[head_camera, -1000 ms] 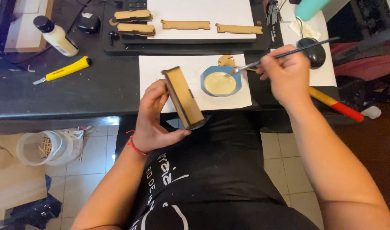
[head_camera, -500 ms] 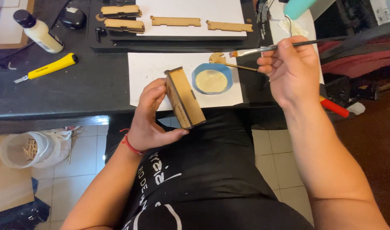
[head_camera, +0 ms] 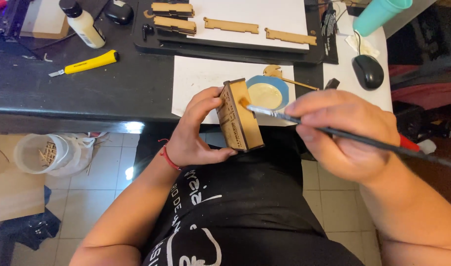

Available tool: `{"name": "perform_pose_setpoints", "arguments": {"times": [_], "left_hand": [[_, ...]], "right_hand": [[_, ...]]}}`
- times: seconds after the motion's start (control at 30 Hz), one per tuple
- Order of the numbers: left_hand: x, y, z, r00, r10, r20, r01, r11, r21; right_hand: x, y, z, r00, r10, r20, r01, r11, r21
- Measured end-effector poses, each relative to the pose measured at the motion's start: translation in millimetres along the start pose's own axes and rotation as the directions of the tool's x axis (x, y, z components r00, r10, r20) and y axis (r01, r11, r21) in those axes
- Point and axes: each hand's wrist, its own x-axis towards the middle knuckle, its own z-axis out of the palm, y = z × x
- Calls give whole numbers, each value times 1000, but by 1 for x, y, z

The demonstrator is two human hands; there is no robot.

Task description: Applying a liquid coating, such as varnish or glue, to the edges and surfaces of laser-cut wooden box components using a paintbrush.

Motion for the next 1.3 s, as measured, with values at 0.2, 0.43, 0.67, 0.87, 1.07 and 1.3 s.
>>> {"name": "perform_pose_setpoints", "arguments": {"times": [0.2,0.43,0.67,0.87,1.07,1.3], "left_hand": [[-5,-4,-2,1000,11,2,-11,1000,24],[-3,-2,-3,995,94,32,-95,995,40],[-1,2,-4,993,112,40,-113,993,35],[-1,3,0,992,109,58,-111,993,31],[1,4,0,987,149,59,-151,988,42],[2,3,2,985,158,69,-160,987,19]], "right_hand": [[6,-21,-14,987,54,150,-57,998,16],[13,11,-16,991,-50,127,28,986,167],[4,14,-15,1000,-17,-1,17,997,70],[10,-1,-10,957,-261,123,268,962,-44],[8,4,-19,935,-326,139,339,937,-86],[1,5,-28,935,-338,106,346,936,-69]]}}
